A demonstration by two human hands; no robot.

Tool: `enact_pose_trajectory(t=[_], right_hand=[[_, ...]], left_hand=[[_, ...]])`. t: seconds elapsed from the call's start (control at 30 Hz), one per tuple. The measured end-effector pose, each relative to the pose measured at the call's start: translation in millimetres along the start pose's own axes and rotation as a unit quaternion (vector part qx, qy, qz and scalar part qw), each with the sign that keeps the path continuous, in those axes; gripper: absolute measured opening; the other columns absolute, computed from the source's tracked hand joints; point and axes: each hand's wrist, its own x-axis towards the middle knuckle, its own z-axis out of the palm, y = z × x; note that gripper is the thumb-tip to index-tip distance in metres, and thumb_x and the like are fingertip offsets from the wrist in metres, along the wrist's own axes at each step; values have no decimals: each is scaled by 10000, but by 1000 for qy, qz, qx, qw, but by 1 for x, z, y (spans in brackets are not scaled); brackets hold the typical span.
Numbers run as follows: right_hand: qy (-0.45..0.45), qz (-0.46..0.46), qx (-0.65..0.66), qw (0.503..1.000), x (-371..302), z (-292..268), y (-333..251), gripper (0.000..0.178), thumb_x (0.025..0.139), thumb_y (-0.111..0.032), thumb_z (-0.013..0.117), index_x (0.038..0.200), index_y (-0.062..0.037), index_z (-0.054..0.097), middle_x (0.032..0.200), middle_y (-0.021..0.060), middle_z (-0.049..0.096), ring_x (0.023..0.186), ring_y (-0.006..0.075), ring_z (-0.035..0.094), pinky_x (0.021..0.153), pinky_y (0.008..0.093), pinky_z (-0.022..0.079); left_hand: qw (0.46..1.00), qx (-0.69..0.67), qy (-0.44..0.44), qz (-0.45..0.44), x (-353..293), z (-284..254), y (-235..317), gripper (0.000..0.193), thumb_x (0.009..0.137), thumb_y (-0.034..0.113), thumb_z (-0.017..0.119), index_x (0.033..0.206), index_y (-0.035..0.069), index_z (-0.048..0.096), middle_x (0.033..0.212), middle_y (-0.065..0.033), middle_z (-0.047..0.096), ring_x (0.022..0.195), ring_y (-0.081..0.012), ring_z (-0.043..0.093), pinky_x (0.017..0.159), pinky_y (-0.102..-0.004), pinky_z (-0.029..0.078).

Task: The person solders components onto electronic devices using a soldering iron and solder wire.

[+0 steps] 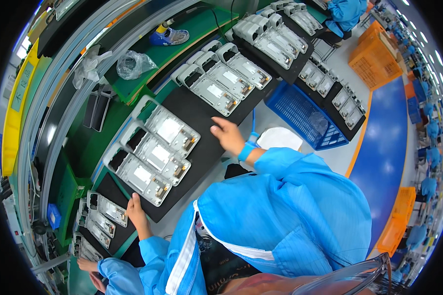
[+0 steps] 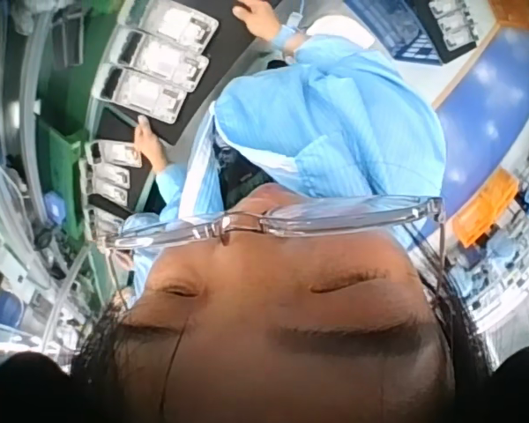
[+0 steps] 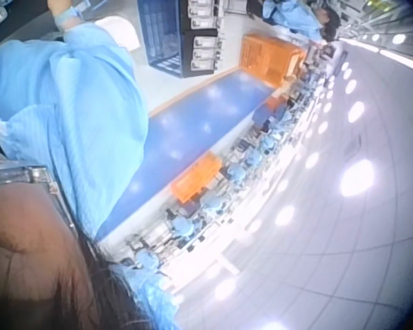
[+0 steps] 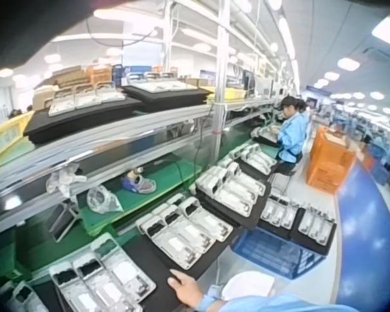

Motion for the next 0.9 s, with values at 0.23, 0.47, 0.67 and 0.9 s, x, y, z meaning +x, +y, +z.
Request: enact_pose_trajectory(t=[0.23, 0.47, 0.67, 0.9], right_hand=[[26, 22, 89, 995, 54, -159, -5, 346, 811, -79, 546, 1141, 11, 492, 1036, 61, 569, 917, 120, 520, 818, 247, 406], [79, 85, 66, 991, 111, -243, 8, 353, 808, -83, 555, 1142, 11, 493, 1000, 69, 586, 872, 121, 540, 783, 236, 423], [112, 23, -252, 961, 137, -236, 36, 366, 769, -138, 588, 1127, -85, 532, 1004, 139, 587, 899, 241, 568, 804, 289, 425], [151, -31, -317, 936, 134, -223, 26, 292, 781, -163, 577, 1073, -144, 576, 944, 98, 500, 810, 275, 533, 728, 340, 433]], left_hand=[[993, 68, -89, 24, -11, 143, 21, 425, 816, 308, 586, 524, 84, 374, 551, 58, 330, 550, -56, 270, 459, -251, 220], [989, 15, -144, -8, -5, 262, 24, 443, 823, 300, 574, 525, 58, 353, 536, 41, 308, 548, -62, 267, 456, -266, 229], [988, 118, -95, 8, -19, 277, 35, 450, 827, 302, 570, 514, 54, 365, 527, 33, 322, 546, -62, 267, 455, -259, 230], [975, 197, -103, -11, -8, 279, 31, 483, 838, 352, 542, 504, 59, 351, 510, 27, 319, 516, -61, 275, 440, -263, 242]])
